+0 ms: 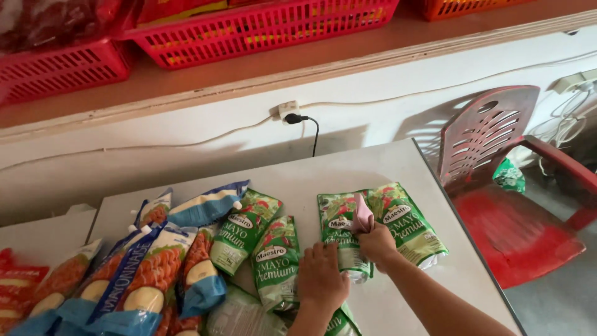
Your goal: Wiping down mayonnaise pouches with a cloth and arranging them on a grocery store shelf.
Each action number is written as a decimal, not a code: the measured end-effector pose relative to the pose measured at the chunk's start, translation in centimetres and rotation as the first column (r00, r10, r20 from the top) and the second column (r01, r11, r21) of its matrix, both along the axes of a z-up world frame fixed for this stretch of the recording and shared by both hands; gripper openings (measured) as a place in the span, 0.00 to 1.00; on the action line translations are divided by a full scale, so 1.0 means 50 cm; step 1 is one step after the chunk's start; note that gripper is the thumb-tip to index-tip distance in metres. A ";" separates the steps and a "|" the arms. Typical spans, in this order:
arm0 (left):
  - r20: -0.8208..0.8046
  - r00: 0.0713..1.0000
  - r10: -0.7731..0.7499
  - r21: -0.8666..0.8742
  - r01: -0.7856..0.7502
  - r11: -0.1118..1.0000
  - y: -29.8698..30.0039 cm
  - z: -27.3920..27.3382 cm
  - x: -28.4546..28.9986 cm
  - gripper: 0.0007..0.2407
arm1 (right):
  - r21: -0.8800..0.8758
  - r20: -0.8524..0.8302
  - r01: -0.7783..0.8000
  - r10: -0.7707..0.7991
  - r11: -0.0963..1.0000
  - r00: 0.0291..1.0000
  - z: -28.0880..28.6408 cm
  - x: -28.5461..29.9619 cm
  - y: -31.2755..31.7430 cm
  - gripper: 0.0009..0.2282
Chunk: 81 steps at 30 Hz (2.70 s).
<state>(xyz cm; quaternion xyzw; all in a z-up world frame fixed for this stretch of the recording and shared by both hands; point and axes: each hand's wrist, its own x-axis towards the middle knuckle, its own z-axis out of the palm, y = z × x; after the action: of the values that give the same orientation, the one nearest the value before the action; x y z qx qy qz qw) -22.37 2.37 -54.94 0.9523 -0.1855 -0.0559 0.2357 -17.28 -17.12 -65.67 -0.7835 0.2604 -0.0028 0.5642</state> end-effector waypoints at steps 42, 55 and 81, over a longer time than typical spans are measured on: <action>-0.799 0.515 0.311 -0.366 -0.826 0.428 0.047 -0.143 0.178 0.15 | -0.639 -0.308 -0.373 0.221 0.673 0.925 0.132 0.147 0.106 0.16; -0.344 0.807 0.479 -0.563 -0.586 0.583 0.105 -0.171 0.155 0.16 | -0.794 -0.157 -0.436 0.549 0.424 0.821 0.200 0.093 0.065 0.10; -0.564 0.768 0.303 -0.586 -0.630 0.509 0.109 -0.184 0.153 0.20 | -0.486 -0.110 -0.087 0.038 0.869 0.993 0.007 0.149 -0.023 0.18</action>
<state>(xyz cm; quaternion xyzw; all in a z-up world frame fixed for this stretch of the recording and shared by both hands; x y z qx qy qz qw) -14.72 7.81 -64.14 0.7482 0.1299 -0.0955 0.6436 -9.82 -18.27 -65.33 -0.9081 0.2525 -0.0126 0.3337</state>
